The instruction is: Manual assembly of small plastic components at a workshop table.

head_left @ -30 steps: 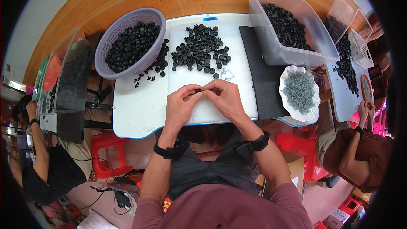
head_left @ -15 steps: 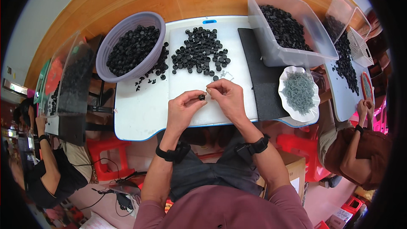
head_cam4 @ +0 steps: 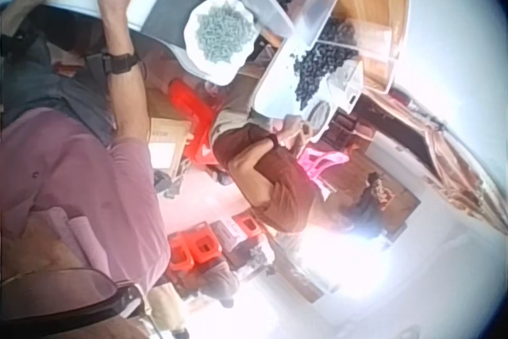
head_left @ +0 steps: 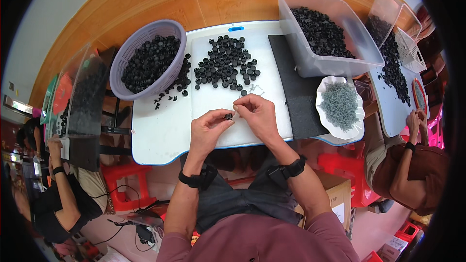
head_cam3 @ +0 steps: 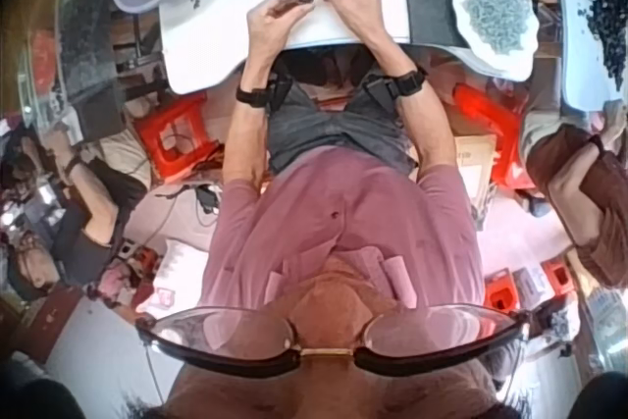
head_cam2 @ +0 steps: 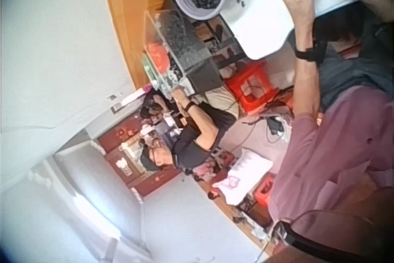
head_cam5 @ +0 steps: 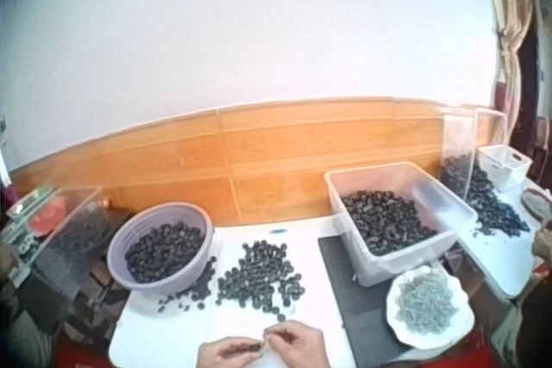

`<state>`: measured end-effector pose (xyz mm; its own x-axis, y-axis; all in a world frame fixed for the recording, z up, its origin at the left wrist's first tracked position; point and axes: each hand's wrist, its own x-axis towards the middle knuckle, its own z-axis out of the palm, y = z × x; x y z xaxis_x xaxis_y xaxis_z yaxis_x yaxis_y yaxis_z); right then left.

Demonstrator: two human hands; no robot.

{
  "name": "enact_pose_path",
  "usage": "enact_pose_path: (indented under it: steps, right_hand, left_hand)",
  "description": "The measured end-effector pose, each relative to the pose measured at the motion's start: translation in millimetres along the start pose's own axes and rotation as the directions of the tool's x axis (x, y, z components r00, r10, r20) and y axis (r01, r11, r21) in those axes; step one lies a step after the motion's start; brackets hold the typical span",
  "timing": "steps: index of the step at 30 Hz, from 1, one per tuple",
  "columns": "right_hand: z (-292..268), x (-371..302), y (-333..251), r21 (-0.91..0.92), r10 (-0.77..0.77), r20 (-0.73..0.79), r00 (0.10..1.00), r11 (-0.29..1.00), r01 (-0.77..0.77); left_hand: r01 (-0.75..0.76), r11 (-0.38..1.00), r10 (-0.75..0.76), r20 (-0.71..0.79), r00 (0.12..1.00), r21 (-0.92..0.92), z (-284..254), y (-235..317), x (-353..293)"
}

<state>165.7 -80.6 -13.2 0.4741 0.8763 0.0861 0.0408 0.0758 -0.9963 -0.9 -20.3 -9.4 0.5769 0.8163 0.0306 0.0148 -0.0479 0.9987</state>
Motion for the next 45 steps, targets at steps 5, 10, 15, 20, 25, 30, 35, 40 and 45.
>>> enact_pose_path:
  steps: [5,10,15,20,25,30,35,40,45]
  right_hand:
    - [3,4,-1,-0.029,-0.013,0.008,1.0,0.999,0.013]
    - [1,0,12,-0.021,-0.06,-0.031,0.998,0.998,0.06]
    - [0,-6,9,-0.047,0.0,-0.023,1.0,0.999,-0.001]
    - [-1,-4,11,-0.041,-0.024,-0.011,1.0,0.999,0.023]
    - [1,1,3,0.044,-0.102,-0.209,0.972,0.993,0.113]
    - [-4,5,1,0.255,-0.074,-0.423,0.903,0.947,0.196]
    - [-5,4,6,0.278,-0.083,-0.391,0.917,0.939,0.203]
    - [-6,3,5,0.212,-0.072,-0.373,0.925,0.964,0.16]
    - [-2,4,-1,0.172,-0.086,-0.354,0.931,0.973,0.155]
  left_hand:
    - [-0.03,0.997,0.031,-0.015,0.999,0.07,-2,7,0]
    - [-0.026,0.998,0.029,-0.051,0.998,0.057,2,-5,-1]
    - [0.009,1.0,-0.008,-0.093,0.996,0.005,-9,8,-1]
    - [-0.113,0.98,0.161,-0.328,0.931,0.162,-69,68,31]
    - [-0.144,0.581,0.571,-0.275,0.774,0.801,-107,126,66]
    - [-0.238,0.745,0.409,-0.146,0.901,0.623,-60,71,49]
    - [-0.078,0.766,0.253,-0.188,0.949,0.638,-14,19,47]
    - [0.059,0.732,0.208,-0.306,0.929,0.679,-6,14,66]
    - [0.074,0.725,0.229,-0.341,0.912,0.685,-10,3,72]
